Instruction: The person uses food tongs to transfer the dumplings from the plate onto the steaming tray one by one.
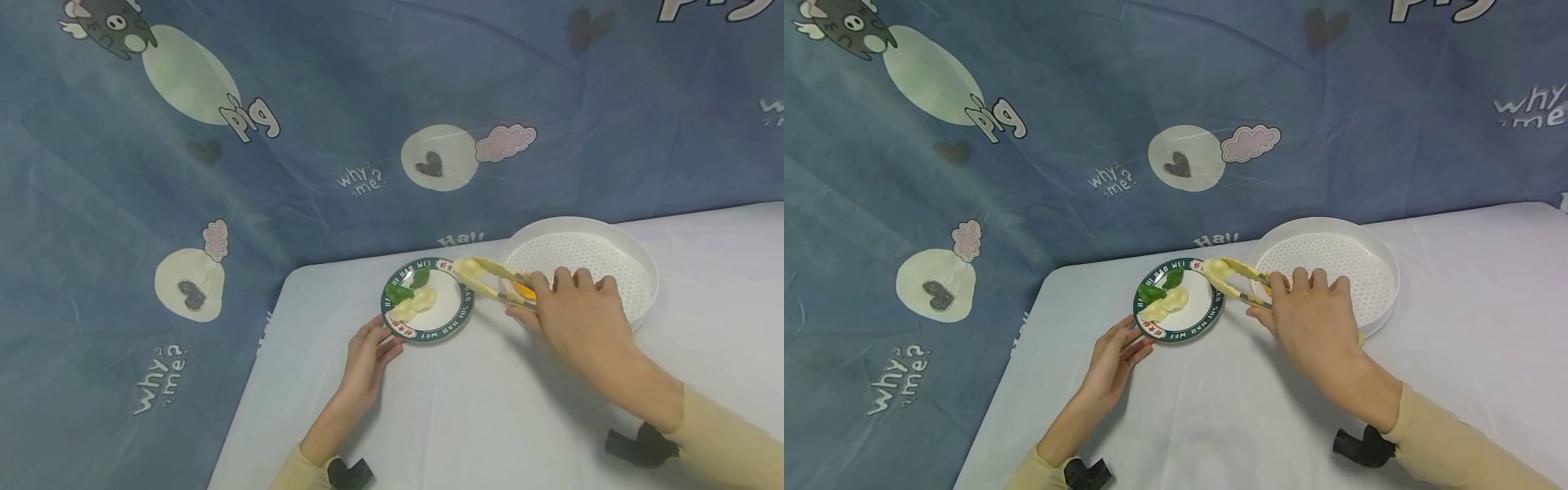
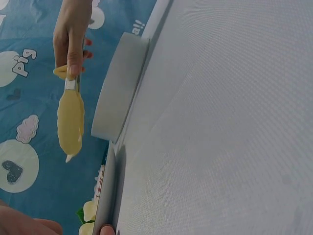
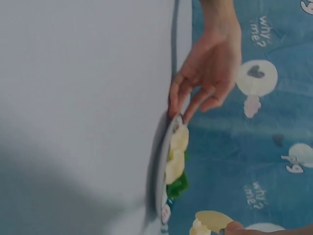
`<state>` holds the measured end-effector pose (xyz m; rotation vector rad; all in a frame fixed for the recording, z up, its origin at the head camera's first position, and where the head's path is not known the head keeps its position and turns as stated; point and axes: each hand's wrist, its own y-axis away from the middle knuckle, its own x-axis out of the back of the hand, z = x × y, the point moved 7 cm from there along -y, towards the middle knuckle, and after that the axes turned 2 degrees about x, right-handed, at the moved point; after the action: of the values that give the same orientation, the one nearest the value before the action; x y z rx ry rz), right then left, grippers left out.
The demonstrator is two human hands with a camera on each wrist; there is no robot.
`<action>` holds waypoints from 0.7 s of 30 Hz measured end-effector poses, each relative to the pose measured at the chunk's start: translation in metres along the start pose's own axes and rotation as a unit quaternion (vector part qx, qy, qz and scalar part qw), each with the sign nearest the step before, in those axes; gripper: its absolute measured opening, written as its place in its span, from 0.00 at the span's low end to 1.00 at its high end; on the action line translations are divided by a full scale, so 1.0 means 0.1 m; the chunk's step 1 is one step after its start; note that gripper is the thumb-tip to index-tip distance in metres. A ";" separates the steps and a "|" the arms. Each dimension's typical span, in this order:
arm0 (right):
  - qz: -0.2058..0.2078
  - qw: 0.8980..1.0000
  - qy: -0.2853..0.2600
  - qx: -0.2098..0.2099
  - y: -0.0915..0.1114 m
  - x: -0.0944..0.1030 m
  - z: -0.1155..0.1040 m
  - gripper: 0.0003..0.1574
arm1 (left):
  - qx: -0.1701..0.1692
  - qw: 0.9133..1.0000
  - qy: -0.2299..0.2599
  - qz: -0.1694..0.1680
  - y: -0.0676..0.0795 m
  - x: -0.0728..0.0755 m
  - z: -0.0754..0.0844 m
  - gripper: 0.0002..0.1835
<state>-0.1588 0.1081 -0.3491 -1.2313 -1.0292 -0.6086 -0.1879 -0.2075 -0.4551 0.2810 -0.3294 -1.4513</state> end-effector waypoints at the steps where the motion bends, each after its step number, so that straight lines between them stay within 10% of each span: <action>1: 0.009 1.000 0.000 0.000 0.01 0.02 0.03 0.35 | 0.000 1.000 -0.001 0.000 0.00 0.00 0.00 0.37; 10: 0.048 0.999 -0.002 -0.011 0.04 0.11 0.29 0.60 | -0.005 1.000 -0.007 -0.004 0.00 0.01 0.00 0.37; 21: -0.036 0.997 -0.009 -0.065 0.21 -0.05 0.61 0.34 | -0.006 1.000 -0.003 -0.007 -0.01 0.01 -0.01 0.36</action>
<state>-0.1615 0.1711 -0.3636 -1.3196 -1.0659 -0.7299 -0.1882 -0.2089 -0.4566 0.2696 -0.3237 -1.4668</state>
